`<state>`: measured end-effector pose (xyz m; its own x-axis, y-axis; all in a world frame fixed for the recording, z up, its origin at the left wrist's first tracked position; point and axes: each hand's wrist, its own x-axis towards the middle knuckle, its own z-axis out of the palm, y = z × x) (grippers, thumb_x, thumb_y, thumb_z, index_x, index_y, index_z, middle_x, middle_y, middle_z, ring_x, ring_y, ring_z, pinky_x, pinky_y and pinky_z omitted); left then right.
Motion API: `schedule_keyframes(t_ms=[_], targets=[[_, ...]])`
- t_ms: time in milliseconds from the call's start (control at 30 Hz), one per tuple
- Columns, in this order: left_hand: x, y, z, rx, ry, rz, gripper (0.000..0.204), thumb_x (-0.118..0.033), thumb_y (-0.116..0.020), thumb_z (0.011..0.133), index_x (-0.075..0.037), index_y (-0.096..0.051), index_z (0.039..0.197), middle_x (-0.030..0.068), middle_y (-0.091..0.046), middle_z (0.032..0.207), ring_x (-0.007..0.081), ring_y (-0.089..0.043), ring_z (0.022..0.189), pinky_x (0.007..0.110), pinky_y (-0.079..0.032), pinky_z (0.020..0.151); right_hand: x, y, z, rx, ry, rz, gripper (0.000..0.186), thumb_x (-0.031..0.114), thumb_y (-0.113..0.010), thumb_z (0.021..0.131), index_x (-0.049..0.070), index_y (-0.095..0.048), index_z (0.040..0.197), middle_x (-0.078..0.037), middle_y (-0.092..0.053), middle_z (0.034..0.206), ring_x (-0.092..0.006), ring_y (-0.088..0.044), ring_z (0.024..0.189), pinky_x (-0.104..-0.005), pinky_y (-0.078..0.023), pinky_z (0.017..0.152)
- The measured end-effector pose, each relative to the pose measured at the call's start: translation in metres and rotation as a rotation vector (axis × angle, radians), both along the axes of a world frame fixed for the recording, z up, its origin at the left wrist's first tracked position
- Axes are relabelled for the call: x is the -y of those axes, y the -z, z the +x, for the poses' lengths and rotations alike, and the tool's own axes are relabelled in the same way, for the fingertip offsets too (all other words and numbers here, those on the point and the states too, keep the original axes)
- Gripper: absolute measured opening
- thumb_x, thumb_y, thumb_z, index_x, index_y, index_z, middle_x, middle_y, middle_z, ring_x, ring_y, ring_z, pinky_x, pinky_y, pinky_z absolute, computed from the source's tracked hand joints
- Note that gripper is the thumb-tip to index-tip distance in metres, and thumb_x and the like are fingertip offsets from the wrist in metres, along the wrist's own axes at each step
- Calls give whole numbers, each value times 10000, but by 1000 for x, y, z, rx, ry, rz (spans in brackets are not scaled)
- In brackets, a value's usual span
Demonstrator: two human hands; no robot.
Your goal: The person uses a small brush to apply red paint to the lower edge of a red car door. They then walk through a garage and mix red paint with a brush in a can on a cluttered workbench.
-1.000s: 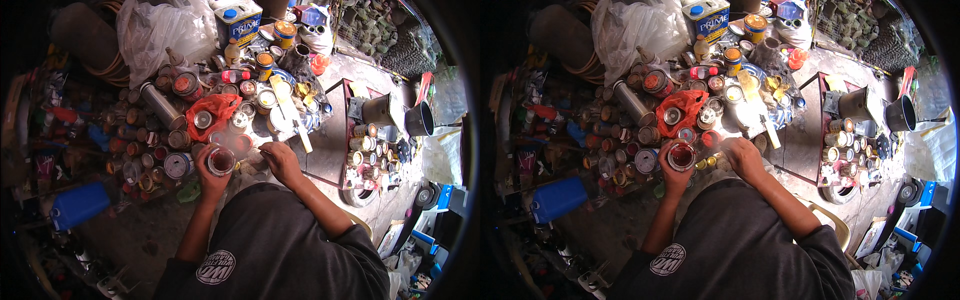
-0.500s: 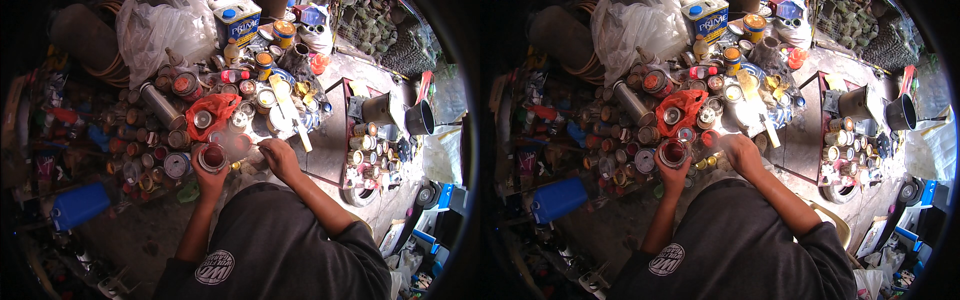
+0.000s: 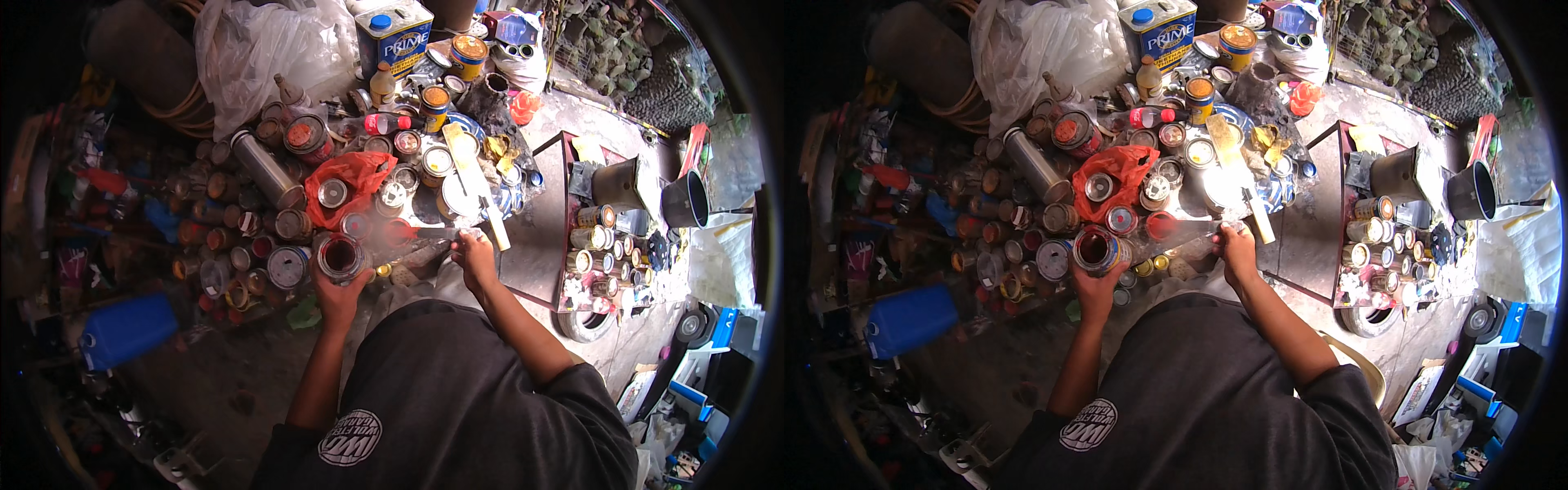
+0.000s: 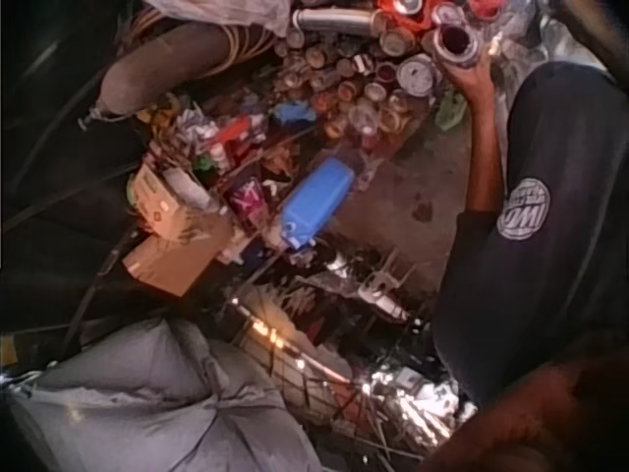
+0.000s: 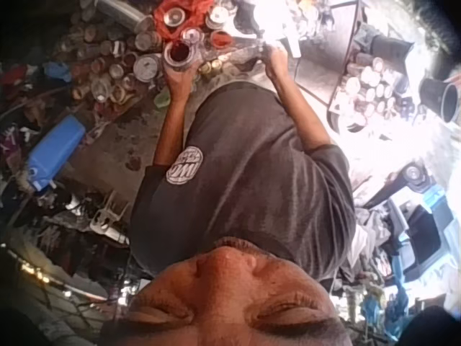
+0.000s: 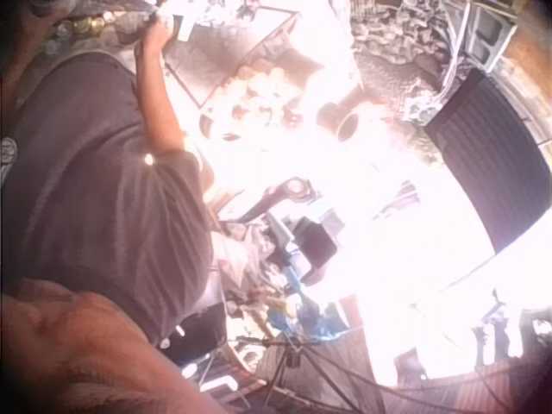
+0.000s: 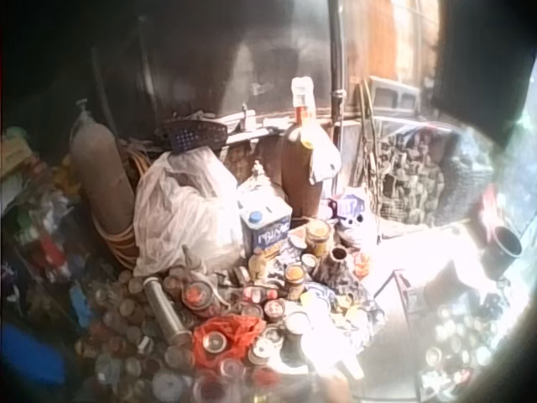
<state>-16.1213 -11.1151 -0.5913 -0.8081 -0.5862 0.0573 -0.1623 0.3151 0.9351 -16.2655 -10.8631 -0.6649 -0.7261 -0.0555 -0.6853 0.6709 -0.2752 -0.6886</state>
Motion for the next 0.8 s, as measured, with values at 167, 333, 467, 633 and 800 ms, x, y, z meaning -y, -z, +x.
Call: schedule_keyframes(t_ms=[167,333,467,633,800], targets=[[-1,11,-3,-7,27,-255,933,-191,-1006,668,-16,-499,1431,199,-515,1389,411,-514,1317,543,-428,1104,-24,12,9,193,41,-216,96,169,-517,1071,110,-586,1042,-29,-635,860,-152,-628,752,-346,-541,699],[-5,22,-11,12,47,-364,931,-184,-1006,663,-27,-493,1424,208,-500,1384,421,-509,1306,553,-431,1096,-37,-24,6,171,100,-286,94,173,-542,1051,102,-602,1054,-27,-629,859,-144,-604,744,-323,-524,687],[-6,29,-15,10,62,-391,942,-175,-1004,674,-33,-474,1440,208,-479,1390,412,-493,1316,542,-419,1116,-31,-100,-3,-77,46,-277,128,167,-588,1042,75,-600,1130,-32,-645,933,-141,-620,762,-315,-530,686],[-19,12,-34,-86,87,-475,958,-133,-997,665,-53,-465,1457,198,-471,1398,407,-503,1310,536,-441,1103,-15,-167,4,-490,-81,-28,210,132,-631,1045,26,-606,1225,-52,-674,987,-138,-657,801,-300,-544,715],[-29,-27,-43,-233,95,-582,988,-104,-995,664,-69,-442,1482,180,-443,1422,409,-508,1307,537,-453,1112,6,-199,23,-1156,-415,378,257,60,-680,992,33,-642,1245,-140,-704,1032,-312,-711,915,-375,-570,811]])
